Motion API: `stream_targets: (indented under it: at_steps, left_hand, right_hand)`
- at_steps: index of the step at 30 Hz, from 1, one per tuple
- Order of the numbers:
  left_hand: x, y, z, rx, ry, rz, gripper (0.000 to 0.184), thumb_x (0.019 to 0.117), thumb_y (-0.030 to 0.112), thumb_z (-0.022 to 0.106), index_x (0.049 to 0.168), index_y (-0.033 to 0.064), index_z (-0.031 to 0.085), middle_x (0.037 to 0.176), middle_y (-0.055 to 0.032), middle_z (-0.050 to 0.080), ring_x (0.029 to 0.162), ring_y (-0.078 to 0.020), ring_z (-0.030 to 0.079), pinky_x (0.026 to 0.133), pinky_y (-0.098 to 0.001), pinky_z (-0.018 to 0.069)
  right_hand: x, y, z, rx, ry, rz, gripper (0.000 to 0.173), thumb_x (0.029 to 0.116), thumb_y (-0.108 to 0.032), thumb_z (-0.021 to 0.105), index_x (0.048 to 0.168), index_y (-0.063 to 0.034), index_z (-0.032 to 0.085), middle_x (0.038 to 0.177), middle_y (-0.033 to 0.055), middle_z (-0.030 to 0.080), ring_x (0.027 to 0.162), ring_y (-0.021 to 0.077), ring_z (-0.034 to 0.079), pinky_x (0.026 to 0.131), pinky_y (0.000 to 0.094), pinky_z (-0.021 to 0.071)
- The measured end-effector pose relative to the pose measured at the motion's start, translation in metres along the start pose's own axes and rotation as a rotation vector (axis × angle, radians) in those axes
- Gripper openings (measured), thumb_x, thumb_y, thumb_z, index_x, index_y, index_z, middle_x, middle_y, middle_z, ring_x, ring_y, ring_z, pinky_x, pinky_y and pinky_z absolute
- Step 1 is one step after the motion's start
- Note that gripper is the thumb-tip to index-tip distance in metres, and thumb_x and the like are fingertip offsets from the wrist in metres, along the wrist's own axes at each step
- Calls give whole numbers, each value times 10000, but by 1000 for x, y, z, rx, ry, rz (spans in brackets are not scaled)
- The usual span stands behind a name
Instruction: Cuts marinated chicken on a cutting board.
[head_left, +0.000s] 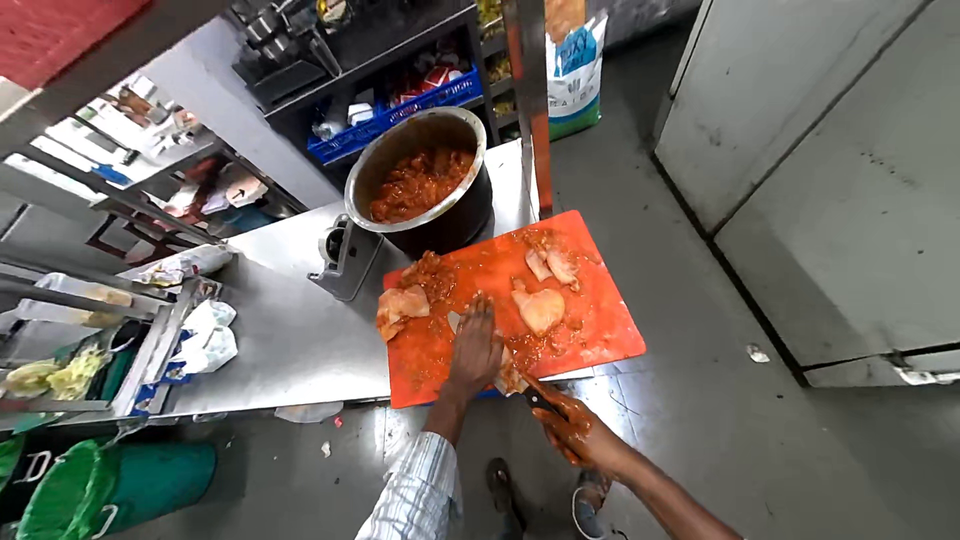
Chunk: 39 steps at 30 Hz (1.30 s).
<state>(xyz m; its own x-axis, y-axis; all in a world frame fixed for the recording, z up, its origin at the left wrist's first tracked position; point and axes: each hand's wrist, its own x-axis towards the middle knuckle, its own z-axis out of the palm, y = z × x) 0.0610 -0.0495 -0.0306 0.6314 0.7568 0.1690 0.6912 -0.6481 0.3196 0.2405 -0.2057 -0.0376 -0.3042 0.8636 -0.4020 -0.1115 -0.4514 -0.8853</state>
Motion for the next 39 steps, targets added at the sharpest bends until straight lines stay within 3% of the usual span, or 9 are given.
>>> stream_targets:
  at_steps: [5,8,12,17,20,23,32,35,39]
  left_hand:
    - [5,-2,-5,-21,-32,3,593,1086,268,271,1608,-12,292,1705,-167,235,1591,-334,181,1279,-537,174]
    - [18,-10,-41,-257,-161,-146,567,1122,300,220,1610,29,321,1703,-136,257,1588,-313,197,1286,-535,151]
    - [33,-24,-83,-255,-188,-242,507,1109,316,437,1520,22,472,1542,-217,490,1468,-373,423,1233,-561,280]
    - [-1,21,-61,-107,-63,-200,616,1092,436,439,1581,63,394,1662,-152,344,1533,-371,323,1233,-611,265]
    - [-12,46,-54,3,-24,-295,706,954,489,694,1464,37,509,1531,-268,436,1410,-475,430,1090,-699,392]
    - [-13,60,-49,26,-118,-471,729,884,503,762,1382,9,564,1427,-272,514,1298,-448,531,1017,-624,475]
    - [0,71,-47,83,-235,-622,512,943,347,698,1324,21,597,1373,-227,559,1268,-391,566,1018,-548,502]
    - [-4,58,-53,-17,-186,-566,364,1002,220,637,1305,18,627,1354,-230,592,1237,-393,604,1037,-559,503]
    - [-20,24,-55,-172,-95,-479,397,964,183,720,1322,29,644,1348,-216,605,1219,-384,609,1045,-544,507]
  right_hand:
    - [-1,-7,-2,57,-4,39,575,1072,-318,496,1613,-269,305,718,1,531,467,95,459,418,247,400]
    - [-4,-10,-5,90,-17,38,574,1072,-307,492,1614,-273,308,722,10,547,462,91,448,409,238,382]
    - [-5,-10,0,131,-10,35,567,1074,-278,490,1610,-257,306,713,11,536,441,84,427,389,229,360]
    - [-4,0,12,169,23,28,587,1069,-308,503,1615,-262,294,728,15,546,448,92,431,389,236,365]
    - [-3,2,18,168,52,8,590,1069,-315,503,1616,-245,292,722,16,541,455,104,446,395,251,385]
    - [-3,4,26,168,76,2,595,1069,-314,507,1618,-249,288,706,16,531,451,110,452,396,258,394]
    - [-2,4,37,103,139,-17,581,1069,-302,511,1611,-231,314,745,28,551,479,127,488,425,283,435]
    - [-3,4,39,122,141,-28,586,1069,-299,508,1614,-222,306,742,27,547,474,125,482,421,280,430]
    - [-2,6,41,111,145,-26,583,1073,-291,500,1617,-228,298,741,22,544,474,124,486,420,281,435]
